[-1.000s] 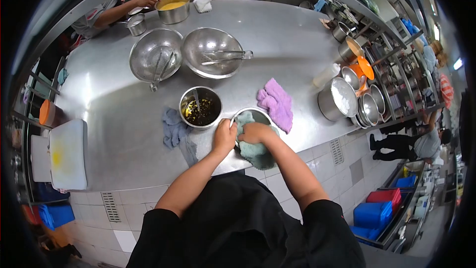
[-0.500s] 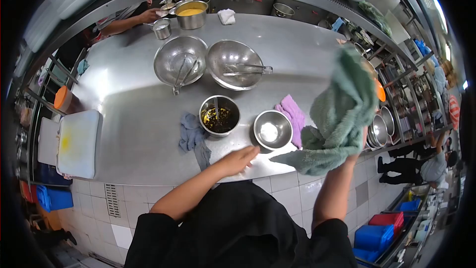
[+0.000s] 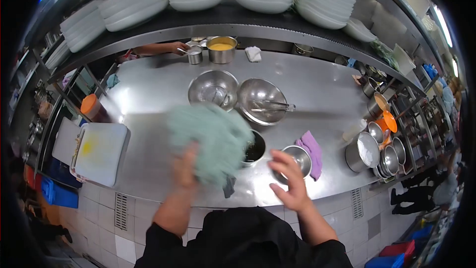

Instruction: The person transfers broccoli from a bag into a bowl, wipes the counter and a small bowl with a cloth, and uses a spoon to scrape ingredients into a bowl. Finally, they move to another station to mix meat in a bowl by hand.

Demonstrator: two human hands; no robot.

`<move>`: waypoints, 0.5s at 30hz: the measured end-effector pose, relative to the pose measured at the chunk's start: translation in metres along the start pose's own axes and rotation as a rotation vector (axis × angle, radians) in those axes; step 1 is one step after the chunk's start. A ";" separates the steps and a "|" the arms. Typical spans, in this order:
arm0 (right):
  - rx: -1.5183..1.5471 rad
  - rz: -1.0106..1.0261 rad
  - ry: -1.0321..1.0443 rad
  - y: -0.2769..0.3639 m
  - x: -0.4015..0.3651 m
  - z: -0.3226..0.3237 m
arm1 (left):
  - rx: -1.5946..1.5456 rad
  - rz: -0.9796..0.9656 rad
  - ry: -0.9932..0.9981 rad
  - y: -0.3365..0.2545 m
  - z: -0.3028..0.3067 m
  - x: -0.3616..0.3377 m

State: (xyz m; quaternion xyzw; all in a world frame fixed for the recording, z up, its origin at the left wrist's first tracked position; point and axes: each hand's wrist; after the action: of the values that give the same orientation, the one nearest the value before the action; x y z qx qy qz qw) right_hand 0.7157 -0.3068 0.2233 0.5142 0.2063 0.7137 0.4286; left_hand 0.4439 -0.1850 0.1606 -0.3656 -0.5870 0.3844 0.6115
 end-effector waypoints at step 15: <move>0.005 -0.552 0.103 -0.023 -0.071 -0.037 | 0.710 -0.894 -0.489 -0.345 0.181 0.487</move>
State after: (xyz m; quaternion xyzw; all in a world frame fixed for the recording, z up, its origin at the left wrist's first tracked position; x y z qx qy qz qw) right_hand 0.6986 -0.3476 0.1530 0.4025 0.3620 0.5947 0.5944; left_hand 0.2843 0.1016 0.6914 0.2401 -0.6428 0.3354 0.6455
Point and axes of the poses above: each hand's wrist, its own x-axis towards the middle knuckle, its own z-axis out of the back of the hand, y = z × x, and after that the axes turned 1 degree about -z, right-handed
